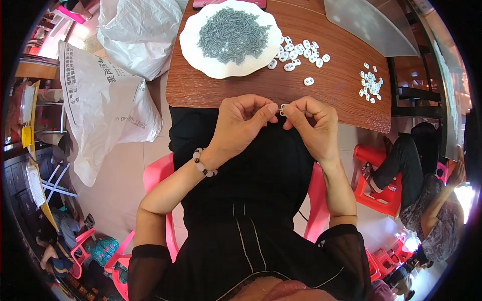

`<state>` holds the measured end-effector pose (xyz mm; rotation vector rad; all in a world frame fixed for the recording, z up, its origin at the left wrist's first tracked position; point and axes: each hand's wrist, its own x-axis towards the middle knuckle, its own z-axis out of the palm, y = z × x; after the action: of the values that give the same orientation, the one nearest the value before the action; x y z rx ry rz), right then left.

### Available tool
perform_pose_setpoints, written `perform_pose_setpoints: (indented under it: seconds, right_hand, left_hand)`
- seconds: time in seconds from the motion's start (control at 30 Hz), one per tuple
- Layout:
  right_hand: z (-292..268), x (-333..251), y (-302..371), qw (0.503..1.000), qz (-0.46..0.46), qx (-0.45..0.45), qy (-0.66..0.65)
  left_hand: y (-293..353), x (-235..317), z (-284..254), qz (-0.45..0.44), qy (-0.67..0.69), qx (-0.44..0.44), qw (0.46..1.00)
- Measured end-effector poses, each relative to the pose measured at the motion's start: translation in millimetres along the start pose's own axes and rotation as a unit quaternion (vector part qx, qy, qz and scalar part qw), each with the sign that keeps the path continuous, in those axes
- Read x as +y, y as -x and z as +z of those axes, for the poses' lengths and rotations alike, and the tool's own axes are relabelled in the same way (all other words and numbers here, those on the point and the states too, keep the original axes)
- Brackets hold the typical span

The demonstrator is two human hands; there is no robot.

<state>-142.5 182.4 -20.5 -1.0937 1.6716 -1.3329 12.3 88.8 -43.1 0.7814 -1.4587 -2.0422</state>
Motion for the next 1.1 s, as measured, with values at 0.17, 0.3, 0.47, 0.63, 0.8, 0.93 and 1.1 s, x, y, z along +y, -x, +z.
perform_pose_setpoints:
  seconds: [0.17, 0.3, 0.47, 0.63, 0.8, 0.93, 1.1]
  right_hand:
    - [0, -5, 1, 0.999, 0.023, -0.024, 0.009]
    - [3, -2, 1, 0.999, 0.026, -0.021, -0.002]
    - [5, 2, 1, 1.0, 0.001, -0.008, -0.02]
    - [5, 1, 1, 0.999, 0.003, 0.006, -0.039]
    - [4, 1, 1, 0.999, 0.001, 0.015, -0.043]
    - [-2, 0, 0, 1.0, -0.004, 0.019, -0.025]
    - [-6, -4, 0, 0.999, -0.007, 0.025, -0.024]
  left_hand:
    - [0, 2, 1, -0.001, 0.007, -0.001, 1.0]
    - [-1, 2, 2, -0.003, 0.012, 0.008, 1.0]
    - [0, -2, 1, -0.001, 0.006, 0.004, 1.0]
    - [0, -1, 3, 0.0, 0.011, 0.026, 1.0]
    - [1, 0, 1, 0.004, 0.017, 0.012, 1.0]
    - [-1, 2, -2, -0.005, 0.034, 0.009, 0.999]
    - [-4, 5, 0, -0.009, 0.044, 0.013, 0.999]
